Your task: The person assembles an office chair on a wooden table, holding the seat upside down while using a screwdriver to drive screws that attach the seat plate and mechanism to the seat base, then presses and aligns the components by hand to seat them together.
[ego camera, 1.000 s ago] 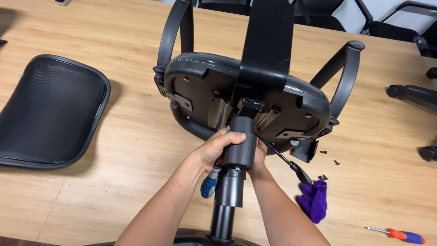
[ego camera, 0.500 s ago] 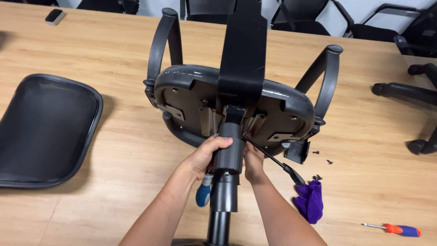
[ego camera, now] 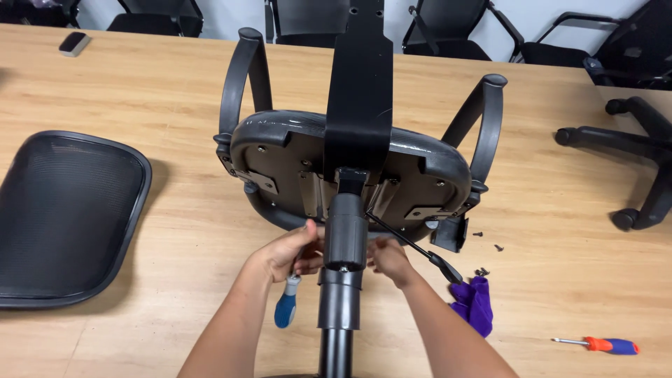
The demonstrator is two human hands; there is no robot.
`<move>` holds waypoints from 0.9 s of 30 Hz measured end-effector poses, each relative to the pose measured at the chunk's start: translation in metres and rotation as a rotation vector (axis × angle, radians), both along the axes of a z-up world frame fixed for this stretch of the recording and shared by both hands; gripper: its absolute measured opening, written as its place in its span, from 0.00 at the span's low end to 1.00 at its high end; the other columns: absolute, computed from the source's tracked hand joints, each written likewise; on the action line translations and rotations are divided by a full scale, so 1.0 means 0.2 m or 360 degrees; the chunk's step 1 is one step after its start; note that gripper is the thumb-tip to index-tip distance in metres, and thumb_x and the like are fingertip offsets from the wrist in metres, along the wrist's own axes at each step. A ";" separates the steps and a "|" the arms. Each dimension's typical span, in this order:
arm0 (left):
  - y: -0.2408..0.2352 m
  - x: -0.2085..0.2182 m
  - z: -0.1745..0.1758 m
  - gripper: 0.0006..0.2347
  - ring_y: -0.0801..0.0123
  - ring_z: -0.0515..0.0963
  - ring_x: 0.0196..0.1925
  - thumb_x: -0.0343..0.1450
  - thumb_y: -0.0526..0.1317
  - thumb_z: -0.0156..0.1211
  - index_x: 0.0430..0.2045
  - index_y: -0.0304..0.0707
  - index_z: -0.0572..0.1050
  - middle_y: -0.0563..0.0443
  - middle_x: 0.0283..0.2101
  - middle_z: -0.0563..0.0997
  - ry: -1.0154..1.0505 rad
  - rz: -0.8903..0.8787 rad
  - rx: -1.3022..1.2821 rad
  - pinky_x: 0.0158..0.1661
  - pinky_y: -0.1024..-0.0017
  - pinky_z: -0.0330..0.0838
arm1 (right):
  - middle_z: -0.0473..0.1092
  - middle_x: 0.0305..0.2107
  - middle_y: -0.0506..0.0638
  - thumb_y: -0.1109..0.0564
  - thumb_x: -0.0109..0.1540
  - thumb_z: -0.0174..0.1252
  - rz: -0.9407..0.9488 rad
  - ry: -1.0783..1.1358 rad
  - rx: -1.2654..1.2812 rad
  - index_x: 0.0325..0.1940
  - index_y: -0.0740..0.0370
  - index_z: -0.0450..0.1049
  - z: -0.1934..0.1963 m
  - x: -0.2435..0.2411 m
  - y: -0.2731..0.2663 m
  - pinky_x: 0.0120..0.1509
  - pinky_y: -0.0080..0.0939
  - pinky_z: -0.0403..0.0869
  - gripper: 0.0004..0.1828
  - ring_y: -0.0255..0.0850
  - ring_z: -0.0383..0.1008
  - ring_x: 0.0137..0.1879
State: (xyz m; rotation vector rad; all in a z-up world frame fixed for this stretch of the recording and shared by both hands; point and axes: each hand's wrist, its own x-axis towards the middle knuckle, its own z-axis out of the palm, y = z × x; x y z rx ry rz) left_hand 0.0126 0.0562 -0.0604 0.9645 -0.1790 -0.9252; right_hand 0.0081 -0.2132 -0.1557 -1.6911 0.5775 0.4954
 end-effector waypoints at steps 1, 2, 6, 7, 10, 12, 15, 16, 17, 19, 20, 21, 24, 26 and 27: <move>0.04 0.00 0.01 0.29 0.83 0.63 0.12 0.68 0.66 0.50 0.39 0.35 0.77 0.56 0.22 0.77 0.0053 -0.0019 0.0107 0.14 0.83 0.57 | 0.79 0.35 0.54 0.52 0.67 0.50 0.0529 -0.0122 -0.0387 0.47 0.61 0.78 -0.01 -0.01 -0.01 0.47 0.45 0.77 0.15 0.41 0.78 0.40; 0.07 0.00 0.03 0.26 0.82 0.61 0.12 0.69 0.64 0.49 0.35 0.37 0.75 0.56 0.22 0.76 0.0107 -0.0047 0.0215 0.15 0.82 0.56 | 0.81 0.34 0.58 0.54 0.64 0.51 0.1046 -0.0243 -0.0778 0.44 0.62 0.81 -0.02 -0.03 -0.03 0.47 0.46 0.79 0.15 0.43 0.81 0.40; 0.05 -0.03 -0.04 0.22 0.80 0.57 0.12 0.75 0.60 0.47 0.28 0.37 0.71 0.58 0.18 0.69 0.0261 0.0156 0.0718 0.14 0.80 0.51 | 0.79 0.41 0.58 0.47 0.67 0.54 0.1400 -0.0170 -0.0933 0.50 0.56 0.77 0.14 -0.18 -0.04 0.58 0.46 0.75 0.15 0.47 0.79 0.48; 0.03 -0.04 -0.08 0.21 0.79 0.56 0.13 0.76 0.58 0.46 0.27 0.37 0.71 0.59 0.18 0.67 0.0355 0.0326 0.0906 0.15 0.79 0.51 | 0.79 0.42 0.57 0.47 0.65 0.55 0.1420 -0.0129 -0.0845 0.50 0.56 0.77 0.15 -0.22 -0.05 0.59 0.46 0.75 0.16 0.47 0.79 0.50; -0.07 -0.04 -0.44 0.21 0.76 0.55 0.13 0.78 0.56 0.43 0.27 0.36 0.70 0.59 0.17 0.62 0.0529 0.0560 0.1033 0.15 0.76 0.53 | 0.79 0.45 0.55 0.46 0.63 0.59 0.1437 -0.0082 -0.0656 0.54 0.59 0.76 0.11 -0.37 -0.07 0.61 0.44 0.75 0.20 0.48 0.79 0.53; -0.16 -0.06 -0.56 0.21 0.75 0.55 0.13 0.79 0.56 0.41 0.28 0.35 0.70 0.58 0.17 0.61 0.0604 0.0625 0.0975 0.15 0.75 0.55 | 0.79 0.47 0.55 0.46 0.62 0.61 0.1435 -0.0081 -0.0554 0.57 0.60 0.74 0.07 -0.45 -0.06 0.62 0.42 0.75 0.23 0.47 0.79 0.54; -0.29 -0.11 -0.68 0.19 0.67 0.78 0.20 0.75 0.51 0.44 0.35 0.31 0.74 0.46 0.24 0.78 0.0683 0.0379 0.0681 0.23 0.71 0.74 | 0.73 0.55 0.54 0.50 0.60 0.64 0.1386 0.0044 -0.0376 0.66 0.59 0.65 0.05 -0.52 -0.04 0.61 0.42 0.76 0.31 0.45 0.79 0.57; -0.30 -0.10 -0.86 0.14 0.64 0.80 0.25 0.74 0.46 0.48 0.38 0.32 0.75 0.44 0.28 0.79 0.0819 0.0292 0.0383 0.29 0.67 0.77 | 0.71 0.57 0.54 0.50 0.61 0.65 0.1366 0.0152 -0.0300 0.69 0.57 0.62 0.08 -0.52 -0.02 0.63 0.41 0.75 0.34 0.44 0.77 0.58; -0.31 -0.09 -1.04 0.10 0.61 0.82 0.29 0.74 0.41 0.52 0.41 0.32 0.75 0.42 0.32 0.81 0.0952 0.0202 0.0085 0.35 0.64 0.80 | 0.69 0.59 0.54 0.50 0.62 0.66 0.1344 0.0259 -0.0224 0.71 0.55 0.59 0.10 -0.52 0.00 0.64 0.40 0.74 0.36 0.43 0.76 0.59; -0.32 -0.05 -1.03 0.10 0.62 0.82 0.29 0.74 0.41 0.52 0.41 0.33 0.75 0.43 0.32 0.81 0.0846 0.0153 0.0153 0.36 0.64 0.81 | 0.72 0.55 0.53 0.51 0.61 0.65 0.1312 0.0239 -0.0163 0.68 0.56 0.62 0.12 -0.53 0.02 0.62 0.41 0.75 0.34 0.42 0.77 0.56; -0.33 -0.05 -1.02 0.10 0.63 0.82 0.30 0.74 0.42 0.53 0.41 0.33 0.75 0.43 0.32 0.81 0.0747 0.0139 0.0199 0.36 0.64 0.81 | 0.75 0.52 0.52 0.52 0.59 0.64 0.1318 0.0224 -0.0114 0.66 0.57 0.65 0.13 -0.54 0.03 0.60 0.42 0.76 0.31 0.42 0.79 0.53; -0.33 -0.05 -1.01 0.10 0.63 0.82 0.30 0.74 0.42 0.53 0.41 0.33 0.75 0.43 0.32 0.81 0.0752 0.0133 0.0202 0.36 0.64 0.81 | 0.75 0.52 0.52 0.52 0.59 0.64 0.1312 0.0230 -0.0110 0.66 0.57 0.65 0.08 -0.54 0.02 0.60 0.42 0.76 0.31 0.42 0.79 0.53; -0.32 -0.07 -0.97 0.11 0.64 0.83 0.31 0.73 0.43 0.54 0.40 0.33 0.76 0.45 0.32 0.81 0.0567 0.0124 0.0287 0.38 0.64 0.81 | 0.78 0.43 0.55 0.50 0.62 0.65 0.1225 0.0067 -0.0212 0.61 0.61 0.71 0.00 -0.54 0.03 0.55 0.39 0.77 0.25 0.40 0.80 0.46; -0.30 -0.09 -0.93 0.11 0.66 0.83 0.32 0.73 0.44 0.55 0.39 0.34 0.76 0.47 0.32 0.81 0.0371 0.0126 0.0366 0.39 0.64 0.81 | 0.80 0.36 0.53 0.54 0.60 0.63 0.0975 0.0239 0.0010 0.55 0.63 0.72 0.01 -0.54 0.05 0.44 0.40 0.79 0.21 0.39 0.80 0.38; -0.30 -0.09 -0.91 0.11 0.66 0.83 0.32 0.73 0.44 0.55 0.39 0.34 0.76 0.47 0.32 0.81 0.0377 0.0135 0.0362 0.39 0.64 0.81 | 0.80 0.36 0.53 0.54 0.60 0.63 0.0985 0.0244 0.0009 0.55 0.63 0.72 -0.08 -0.54 0.02 0.44 0.40 0.79 0.21 0.39 0.80 0.38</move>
